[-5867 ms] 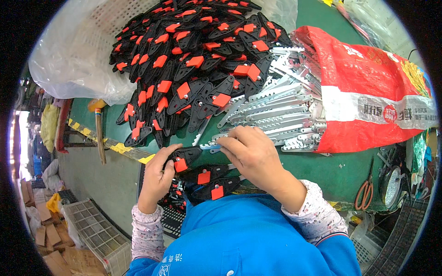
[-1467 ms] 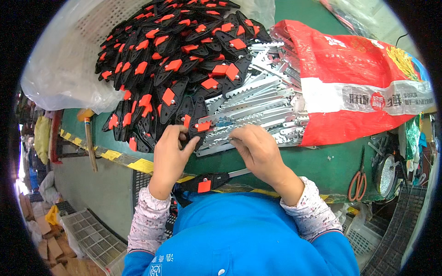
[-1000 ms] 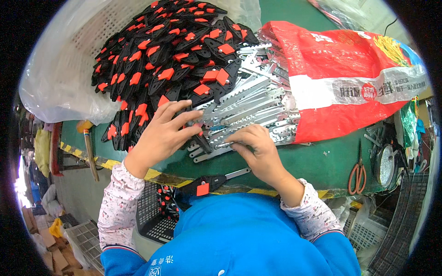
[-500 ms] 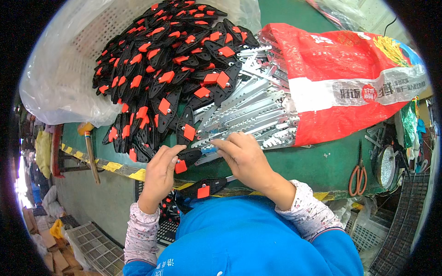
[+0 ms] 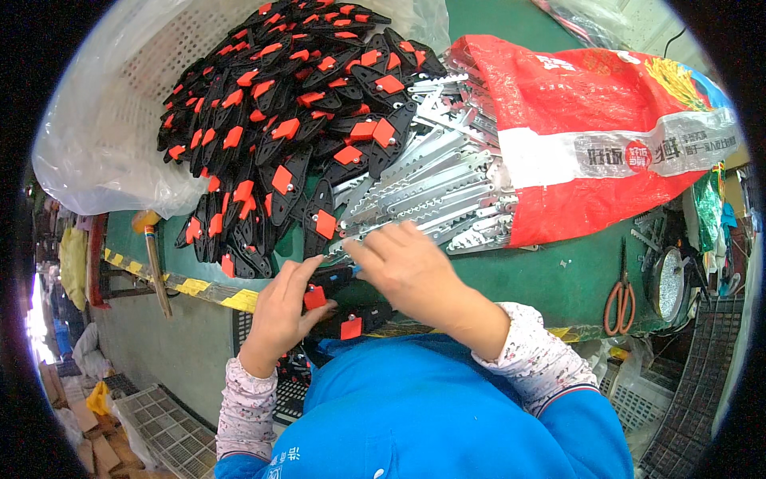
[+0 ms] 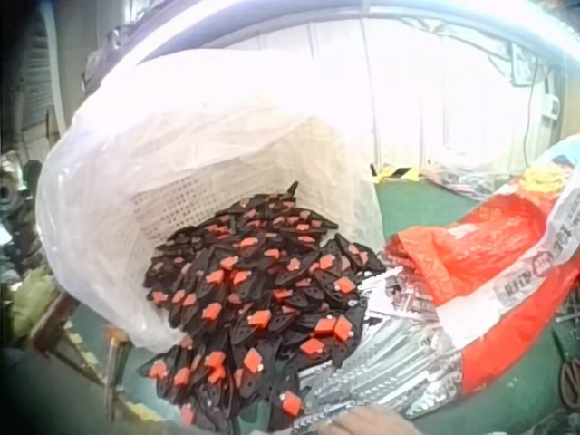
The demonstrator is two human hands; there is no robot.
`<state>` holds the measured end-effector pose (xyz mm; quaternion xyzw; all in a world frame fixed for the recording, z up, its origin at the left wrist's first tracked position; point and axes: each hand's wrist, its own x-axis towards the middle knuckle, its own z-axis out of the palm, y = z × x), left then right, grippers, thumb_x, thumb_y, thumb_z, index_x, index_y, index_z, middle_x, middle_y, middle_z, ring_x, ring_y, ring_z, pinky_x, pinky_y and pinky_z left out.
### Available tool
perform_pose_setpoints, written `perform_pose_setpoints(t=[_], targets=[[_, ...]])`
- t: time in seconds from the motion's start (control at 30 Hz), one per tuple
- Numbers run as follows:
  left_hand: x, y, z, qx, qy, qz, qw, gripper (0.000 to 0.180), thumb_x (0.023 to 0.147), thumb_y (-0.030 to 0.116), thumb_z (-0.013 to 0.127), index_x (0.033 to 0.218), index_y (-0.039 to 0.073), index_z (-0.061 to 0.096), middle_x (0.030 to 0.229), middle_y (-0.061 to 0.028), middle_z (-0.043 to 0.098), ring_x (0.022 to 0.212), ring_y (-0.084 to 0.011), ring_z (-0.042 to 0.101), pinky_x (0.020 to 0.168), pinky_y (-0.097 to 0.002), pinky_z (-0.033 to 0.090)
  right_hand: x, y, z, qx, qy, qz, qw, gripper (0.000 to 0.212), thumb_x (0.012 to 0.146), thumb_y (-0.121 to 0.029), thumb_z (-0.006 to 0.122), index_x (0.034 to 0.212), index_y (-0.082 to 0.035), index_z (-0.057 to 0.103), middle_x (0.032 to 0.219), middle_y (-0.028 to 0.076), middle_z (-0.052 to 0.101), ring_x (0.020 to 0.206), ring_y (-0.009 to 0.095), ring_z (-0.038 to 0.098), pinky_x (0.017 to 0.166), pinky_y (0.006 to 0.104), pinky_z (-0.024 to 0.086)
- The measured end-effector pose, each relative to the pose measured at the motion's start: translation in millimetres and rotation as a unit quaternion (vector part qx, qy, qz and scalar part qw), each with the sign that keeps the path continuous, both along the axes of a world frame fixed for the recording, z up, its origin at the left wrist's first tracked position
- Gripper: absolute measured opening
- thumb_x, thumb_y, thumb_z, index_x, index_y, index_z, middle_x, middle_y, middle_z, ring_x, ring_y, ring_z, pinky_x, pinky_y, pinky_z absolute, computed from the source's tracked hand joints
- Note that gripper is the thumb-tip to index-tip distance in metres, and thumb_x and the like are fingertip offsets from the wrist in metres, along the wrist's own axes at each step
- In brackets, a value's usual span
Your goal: The person repeatedly picks up black plastic clips with red inserts and metal serrated strips from a green workbench. They insert the metal strips into the clips by hand and place the assembled units into a white basket. The process continues throughout the clip with no other tools used.
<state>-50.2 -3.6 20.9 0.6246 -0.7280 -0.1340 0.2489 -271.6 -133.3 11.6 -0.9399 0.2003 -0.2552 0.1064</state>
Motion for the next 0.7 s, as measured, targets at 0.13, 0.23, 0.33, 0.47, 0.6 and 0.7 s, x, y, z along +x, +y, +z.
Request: perform_pose_setpoints(t=[0.13, 0.23, 0.33, 0.47, 0.6, 0.7], targets=[[5.9, 3.8, 0.5, 0.013, 0.024, -0.016, 1.0, 0.066, 0.078, 0.013, 0.089, 0.137, 0.004, 0.06, 0.108, -0.0177, 0.067, 0.093, -0.0394, 0.069, 0.08, -0.0445, 0.055, -20.8, -13.1, -0.4, -0.001, 0.047, -0.005, 0.999, 0.038, 0.077, -0.025, 0.083, 0.11, -0.009, 0.072, 0.091, 0.006, 0.058, 0.091, 0.027, 0.06, 0.083, 0.0426, 0.048], [-5.9, 1.5, 8.3, 0.042, 0.03, -0.038, 0.998, 0.066, 0.078, 0.013, 0.089, 0.137, 0.004, 0.06, 0.11, -0.0173, 0.067, 0.093, -0.0387, 0.069, 0.079, -0.044, 0.056, -19.3, -0.4, -2.9, 0.058, 0.022, 0.046, 0.997, 0.038, 0.076, -0.022, 0.084, 0.109, -0.008, 0.071, 0.09, 0.007, 0.056, 0.089, 0.028, 0.06, 0.078, 0.0419, 0.05], [-9.8, 3.3, 6.9, 0.052, 0.029, -0.031, 0.998, 0.067, 0.077, 0.022, 0.091, 0.135, 0.005, 0.061, 0.107, -0.0154, 0.066, 0.091, -0.0371, 0.069, 0.078, -0.0432, 0.056, -16.2, 9.8, -1.3, 0.109, -0.019, 0.068, 0.991, 0.035, 0.077, -0.016, 0.083, 0.108, -0.006, 0.07, 0.093, 0.009, 0.057, 0.09, 0.029, 0.06, 0.08, 0.041, 0.051], [-5.4, 6.7, -2.1, 0.045, -0.003, -0.015, 0.999, 0.062, 0.076, 0.031, 0.092, 0.126, 0.004, 0.067, 0.105, -0.0133, 0.065, 0.093, -0.035, 0.068, 0.08, -0.0433, 0.056, -18.5, 5.5, -10.3, 0.126, -0.047, 0.042, 0.99, 0.03, 0.079, -0.014, 0.081, 0.106, -0.008, 0.07, 0.097, 0.008, 0.059, 0.092, 0.028, 0.061, 0.08, 0.04, 0.052], [2.7, -4.2, 4.1, 0.016, 0.003, -0.042, 0.999, 0.048, 0.078, 0.031, 0.091, 0.11, 0.002, 0.072, 0.104, -0.0129, 0.065, 0.095, -0.0355, 0.064, 0.087, -0.0446, 0.053, -19.0, -9.1, -27.7, 0.003, 0.041, 0.013, 0.999, 0.018, 0.083, -0.015, 0.074, 0.099, -0.01, 0.068, 0.1, 0.006, 0.06, 0.093, 0.026, 0.061, 0.078, 0.038, 0.053], [8.6, -27.0, -5.5, -0.063, -0.001, 0.072, 0.995, 0.026, 0.089, 0.015, 0.081, 0.106, 0.0, 0.069, 0.095, -0.0155, 0.064, 0.09, -0.0361, 0.064, 0.081, -0.0445, 0.053, -15.1, -14.8, -29.8, 0.008, 0.008, 0.02, 1.0, 0.017, 0.082, -0.012, 0.076, 0.097, -0.01, 0.069, 0.097, 0.005, 0.062, 0.089, 0.024, 0.063, 0.073, 0.0376, 0.054]])
